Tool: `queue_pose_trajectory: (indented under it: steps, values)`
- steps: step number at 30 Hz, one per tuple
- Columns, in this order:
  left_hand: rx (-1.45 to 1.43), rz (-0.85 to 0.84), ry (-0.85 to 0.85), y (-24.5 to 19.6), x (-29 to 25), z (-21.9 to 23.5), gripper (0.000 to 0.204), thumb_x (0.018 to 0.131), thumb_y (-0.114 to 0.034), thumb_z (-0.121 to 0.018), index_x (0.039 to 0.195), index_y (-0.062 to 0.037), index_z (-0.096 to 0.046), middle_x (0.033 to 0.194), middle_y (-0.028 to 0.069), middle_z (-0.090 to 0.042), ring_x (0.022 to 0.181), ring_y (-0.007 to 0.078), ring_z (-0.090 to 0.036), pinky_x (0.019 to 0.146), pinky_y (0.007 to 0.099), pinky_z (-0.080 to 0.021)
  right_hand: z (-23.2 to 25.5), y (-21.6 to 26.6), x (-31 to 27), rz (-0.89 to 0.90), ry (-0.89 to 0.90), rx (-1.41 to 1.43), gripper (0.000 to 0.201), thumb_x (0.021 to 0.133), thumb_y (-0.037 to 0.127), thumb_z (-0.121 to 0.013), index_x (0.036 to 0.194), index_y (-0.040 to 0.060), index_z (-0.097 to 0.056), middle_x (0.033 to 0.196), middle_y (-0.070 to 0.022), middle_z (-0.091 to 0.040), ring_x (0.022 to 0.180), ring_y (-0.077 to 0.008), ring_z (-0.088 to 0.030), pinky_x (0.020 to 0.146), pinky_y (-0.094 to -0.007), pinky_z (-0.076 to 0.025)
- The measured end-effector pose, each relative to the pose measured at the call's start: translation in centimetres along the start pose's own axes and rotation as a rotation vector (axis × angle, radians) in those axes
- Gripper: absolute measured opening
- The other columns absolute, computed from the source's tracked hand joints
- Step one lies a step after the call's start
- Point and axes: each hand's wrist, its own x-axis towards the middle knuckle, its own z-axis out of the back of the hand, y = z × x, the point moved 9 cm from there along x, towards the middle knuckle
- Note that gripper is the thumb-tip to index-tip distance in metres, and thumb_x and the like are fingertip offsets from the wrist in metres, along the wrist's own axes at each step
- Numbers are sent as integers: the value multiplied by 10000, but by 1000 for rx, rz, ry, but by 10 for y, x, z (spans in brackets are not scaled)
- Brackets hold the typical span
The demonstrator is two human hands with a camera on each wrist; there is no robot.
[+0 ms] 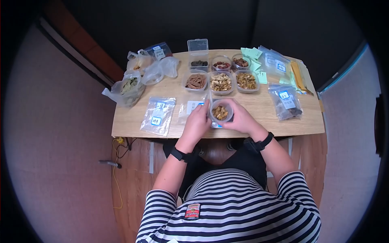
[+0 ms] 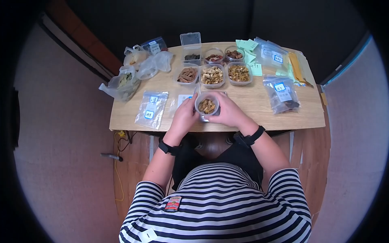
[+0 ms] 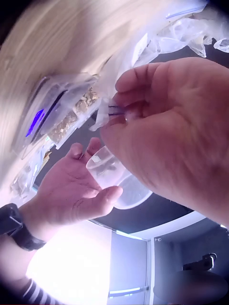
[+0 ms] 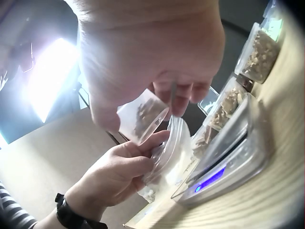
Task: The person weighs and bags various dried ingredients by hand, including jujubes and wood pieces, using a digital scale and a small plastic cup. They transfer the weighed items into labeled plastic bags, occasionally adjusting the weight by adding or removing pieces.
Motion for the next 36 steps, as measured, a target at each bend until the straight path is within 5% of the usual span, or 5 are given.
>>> queue_pose_trajectory:
  steps: [13,18,24,30,36]
  values:
    - [-409,37,77,2,6,5,644,861,-35,-642,1480,-43,-464,919,136,-600,824,260,-609,798,359,-510,4,14,0,-30,226,81,700,750,249,-813,1348,65,-498,1295,-159,-612,1234,-309,-588,1061,-403,-445]
    - [-475,44,-11,6,8,12,496,920,-24,-636,1405,2,-531,872,13,-561,765,83,-552,730,238,-491,1,12,2,-37,231,66,693,745,269,-817,1327,57,-507,1285,-163,-609,1217,-317,-586,1053,-407,-446]
    - [-402,299,-66,25,13,16,223,943,-111,-654,1114,29,-686,753,18,-642,686,80,-574,653,244,-482,1,29,5,46,233,-58,683,734,286,-814,1305,49,-522,1236,-179,-629,1167,-331,-609,1014,-407,-469]
    - [-420,262,-445,21,4,52,145,917,-131,-655,932,11,-682,751,113,-673,641,203,-637,626,336,-509,-3,8,-2,-59,204,-33,680,745,295,-802,1301,38,-506,1172,-168,-664,1042,-326,-668,921,-388,-515]
    - [-126,61,-365,-2,5,43,126,917,-109,-670,924,17,-677,776,123,-669,680,214,-653,644,331,-513,0,-6,-3,-237,147,169,673,794,308,-798,1312,6,-494,1148,-171,-671,1026,-307,-674,890,-370,-519]
